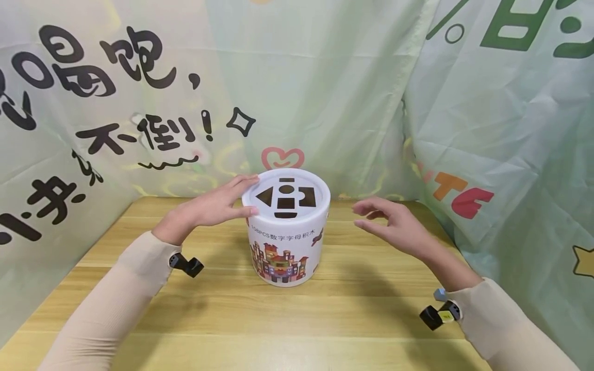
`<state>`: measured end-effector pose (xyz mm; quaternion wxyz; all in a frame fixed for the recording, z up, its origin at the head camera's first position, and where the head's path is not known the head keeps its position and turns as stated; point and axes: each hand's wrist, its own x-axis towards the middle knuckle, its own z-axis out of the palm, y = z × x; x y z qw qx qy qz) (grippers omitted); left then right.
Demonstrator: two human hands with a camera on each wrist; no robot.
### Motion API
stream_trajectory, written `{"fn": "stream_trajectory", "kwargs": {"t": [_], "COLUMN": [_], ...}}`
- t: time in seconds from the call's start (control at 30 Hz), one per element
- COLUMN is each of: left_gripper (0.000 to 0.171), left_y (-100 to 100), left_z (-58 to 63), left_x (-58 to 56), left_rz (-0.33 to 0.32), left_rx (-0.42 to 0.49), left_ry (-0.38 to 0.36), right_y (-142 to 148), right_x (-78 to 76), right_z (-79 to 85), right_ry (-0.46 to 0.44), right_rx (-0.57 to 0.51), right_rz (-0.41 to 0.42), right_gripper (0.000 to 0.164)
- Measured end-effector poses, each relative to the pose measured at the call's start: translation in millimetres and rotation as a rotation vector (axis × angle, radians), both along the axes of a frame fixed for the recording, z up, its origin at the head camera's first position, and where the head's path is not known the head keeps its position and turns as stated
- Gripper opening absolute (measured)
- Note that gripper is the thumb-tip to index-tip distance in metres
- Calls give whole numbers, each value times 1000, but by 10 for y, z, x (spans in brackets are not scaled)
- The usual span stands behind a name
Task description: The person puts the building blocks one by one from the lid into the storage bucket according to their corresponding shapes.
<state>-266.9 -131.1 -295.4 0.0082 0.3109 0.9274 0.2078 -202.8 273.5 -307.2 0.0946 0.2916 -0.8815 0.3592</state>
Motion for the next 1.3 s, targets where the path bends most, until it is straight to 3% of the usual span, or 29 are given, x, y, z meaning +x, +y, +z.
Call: {"fn": "stream_trajectory", "kwargs": {"t": [0.27, 0.47, 0.63, 0.8, 1.3], "left_gripper": [98, 99, 98, 98, 98], "left_y": [-10, -9, -5, -4, -3], "left_z": [-21, 6, 13, 6, 0], "left_x": [-26, -24, -16, -15, -7], "left_rz": [-2, 0, 0, -1, -4], "left_rx": [-13, -8, -10, -19, -6], "left_ry": [9, 13, 11, 11, -3], "right_y": [348, 621, 869, 1102, 1555], "right_x": [55, 65, 48, 31, 6], "right_z": [-174, -339, -539, -716, -1030], "right_ry": [-36, 20, 56, 21, -28], "right_rx": [80, 177, 229, 221, 330], "right_rz": [-126, -228, -268, -312, -420], "right_gripper": [30, 36, 40, 45, 59]}}
